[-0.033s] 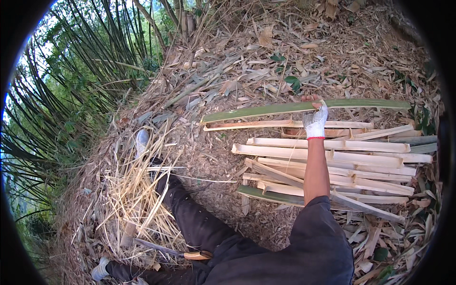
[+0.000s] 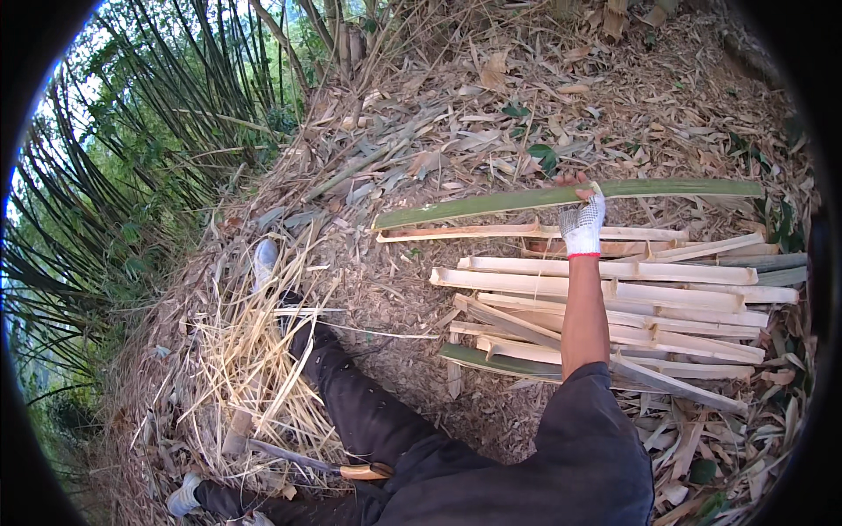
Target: The person sits on the ground in a bamboo grove and uses a machete to split bamboo poles into thin strips. They hold the pole between their legs and repeatedly strike it with the blade to separate the material, accumulating a pile of finished strips.
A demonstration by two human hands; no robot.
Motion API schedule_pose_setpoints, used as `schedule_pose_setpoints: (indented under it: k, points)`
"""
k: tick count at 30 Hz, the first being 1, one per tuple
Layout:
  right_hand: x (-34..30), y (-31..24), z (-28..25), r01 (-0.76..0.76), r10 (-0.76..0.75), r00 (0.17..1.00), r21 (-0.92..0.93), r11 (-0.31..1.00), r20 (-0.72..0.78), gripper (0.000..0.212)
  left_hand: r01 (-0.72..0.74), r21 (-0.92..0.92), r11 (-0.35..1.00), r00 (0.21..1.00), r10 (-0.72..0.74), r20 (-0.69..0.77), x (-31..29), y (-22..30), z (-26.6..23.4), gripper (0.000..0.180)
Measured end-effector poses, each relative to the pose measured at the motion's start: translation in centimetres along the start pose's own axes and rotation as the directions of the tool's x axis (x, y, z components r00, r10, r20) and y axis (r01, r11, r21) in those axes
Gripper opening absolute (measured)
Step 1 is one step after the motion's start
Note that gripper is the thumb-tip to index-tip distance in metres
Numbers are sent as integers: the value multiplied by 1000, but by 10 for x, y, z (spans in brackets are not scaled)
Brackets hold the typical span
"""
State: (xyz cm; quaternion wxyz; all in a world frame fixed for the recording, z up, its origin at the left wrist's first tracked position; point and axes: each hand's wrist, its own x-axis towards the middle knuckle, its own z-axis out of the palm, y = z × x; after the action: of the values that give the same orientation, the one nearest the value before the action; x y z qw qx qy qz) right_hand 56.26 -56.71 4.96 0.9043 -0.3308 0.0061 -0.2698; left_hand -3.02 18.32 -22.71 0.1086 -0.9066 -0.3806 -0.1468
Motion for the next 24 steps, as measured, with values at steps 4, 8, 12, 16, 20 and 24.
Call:
schedule_pose_setpoints:
  k: [4, 8, 12, 16, 20, 24]
  points:
    - [-10, 2, 59, -29, 26, 969, 11, 1000, 244, 54, 417, -285, 863, 892, -327, 313, 10, -31, 33, 26]
    - [-12, -11, 102, 18, 9, 892, -55, 998, 452, 47, 427, -197, 883, 887, -366, 282, 4, -12, 25, 26]
    - [-30, -6, 175, 80, -5, 750, -83, 993, 662, 39, 485, -319, 814, 874, -436, 215, 0, -25, 20, 29]
    - [-75, 7, 249, 130, 39, 602, -146, 981, 798, 38, 539, -613, 578, 816, -540, 208, 47, 21, -32, 39]
    - [-174, 100, 339, 396, 49, 433, -239, 887, 900, 26, 136, -885, 445, 855, -504, -122, 134, 59, -200, 46]
    - [-327, 182, 375, 810, 29, 142, -133, 572, 989, 23, -464, -876, -128, 822, -431, -372, 210, 84, -347, 73]
